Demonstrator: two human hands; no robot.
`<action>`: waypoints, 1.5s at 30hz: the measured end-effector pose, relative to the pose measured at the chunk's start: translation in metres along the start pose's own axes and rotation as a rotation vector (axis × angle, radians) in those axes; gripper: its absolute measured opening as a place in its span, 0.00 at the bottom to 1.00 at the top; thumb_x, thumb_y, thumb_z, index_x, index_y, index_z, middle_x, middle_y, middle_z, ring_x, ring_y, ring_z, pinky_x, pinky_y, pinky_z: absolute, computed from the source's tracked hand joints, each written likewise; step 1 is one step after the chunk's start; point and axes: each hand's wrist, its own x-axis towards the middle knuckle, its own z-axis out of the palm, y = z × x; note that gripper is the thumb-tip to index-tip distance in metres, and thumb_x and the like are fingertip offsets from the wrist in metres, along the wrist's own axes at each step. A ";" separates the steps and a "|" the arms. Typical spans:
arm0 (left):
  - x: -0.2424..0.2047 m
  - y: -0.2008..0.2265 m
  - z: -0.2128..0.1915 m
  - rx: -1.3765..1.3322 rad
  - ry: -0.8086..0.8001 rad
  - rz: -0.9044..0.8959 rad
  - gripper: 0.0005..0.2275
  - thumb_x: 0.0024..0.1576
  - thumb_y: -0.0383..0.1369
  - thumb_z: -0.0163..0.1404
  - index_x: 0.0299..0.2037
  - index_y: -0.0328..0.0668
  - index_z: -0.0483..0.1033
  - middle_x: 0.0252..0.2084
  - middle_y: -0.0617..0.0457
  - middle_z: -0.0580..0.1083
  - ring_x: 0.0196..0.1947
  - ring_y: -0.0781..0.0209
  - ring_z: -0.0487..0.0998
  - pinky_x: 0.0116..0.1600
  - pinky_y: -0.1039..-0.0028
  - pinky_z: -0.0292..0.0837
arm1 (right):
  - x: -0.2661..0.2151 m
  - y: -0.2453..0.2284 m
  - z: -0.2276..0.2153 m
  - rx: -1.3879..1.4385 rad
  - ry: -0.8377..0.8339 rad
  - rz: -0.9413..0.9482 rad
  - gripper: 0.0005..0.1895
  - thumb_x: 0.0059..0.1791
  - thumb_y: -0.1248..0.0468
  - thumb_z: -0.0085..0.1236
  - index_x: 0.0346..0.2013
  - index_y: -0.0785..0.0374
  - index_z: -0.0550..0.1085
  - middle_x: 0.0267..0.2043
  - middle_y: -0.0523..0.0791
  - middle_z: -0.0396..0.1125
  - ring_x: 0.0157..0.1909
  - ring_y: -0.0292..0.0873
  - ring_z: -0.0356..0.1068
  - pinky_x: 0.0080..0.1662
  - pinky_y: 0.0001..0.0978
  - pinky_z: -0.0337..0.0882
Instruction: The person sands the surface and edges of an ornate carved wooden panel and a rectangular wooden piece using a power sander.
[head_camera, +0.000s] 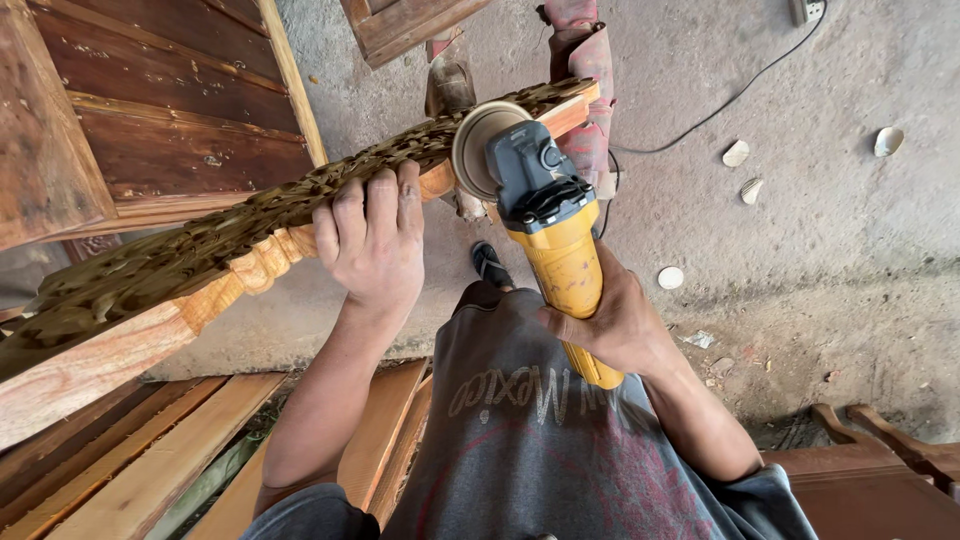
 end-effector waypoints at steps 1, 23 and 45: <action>0.000 0.000 0.002 0.000 -0.001 0.006 0.02 0.65 0.34 0.60 0.44 0.51 0.81 0.42 0.61 0.73 0.47 0.61 0.73 0.56 0.66 0.65 | 0.001 -0.001 -0.001 -0.034 -0.011 0.035 0.39 0.38 0.57 0.71 0.59 0.66 0.67 0.46 0.47 0.75 0.48 0.41 0.76 0.52 0.37 0.74; 0.004 0.001 -0.006 0.070 -0.043 0.009 0.06 0.65 0.35 0.53 0.46 0.54 0.84 0.42 0.62 0.74 0.48 0.60 0.71 0.56 0.64 0.64 | 0.014 0.008 -0.018 0.366 -0.229 0.010 0.35 0.42 0.66 0.68 0.62 0.68 0.66 0.51 0.47 0.73 0.55 0.40 0.73 0.59 0.36 0.72; 0.014 -0.004 -0.003 0.042 -0.065 -0.006 0.06 0.62 0.33 0.52 0.46 0.53 0.81 0.42 0.62 0.71 0.49 0.60 0.71 0.58 0.63 0.66 | 0.006 0.008 -0.021 0.115 -0.089 0.027 0.31 0.40 0.65 0.69 0.55 0.67 0.67 0.47 0.44 0.78 0.51 0.39 0.76 0.56 0.34 0.73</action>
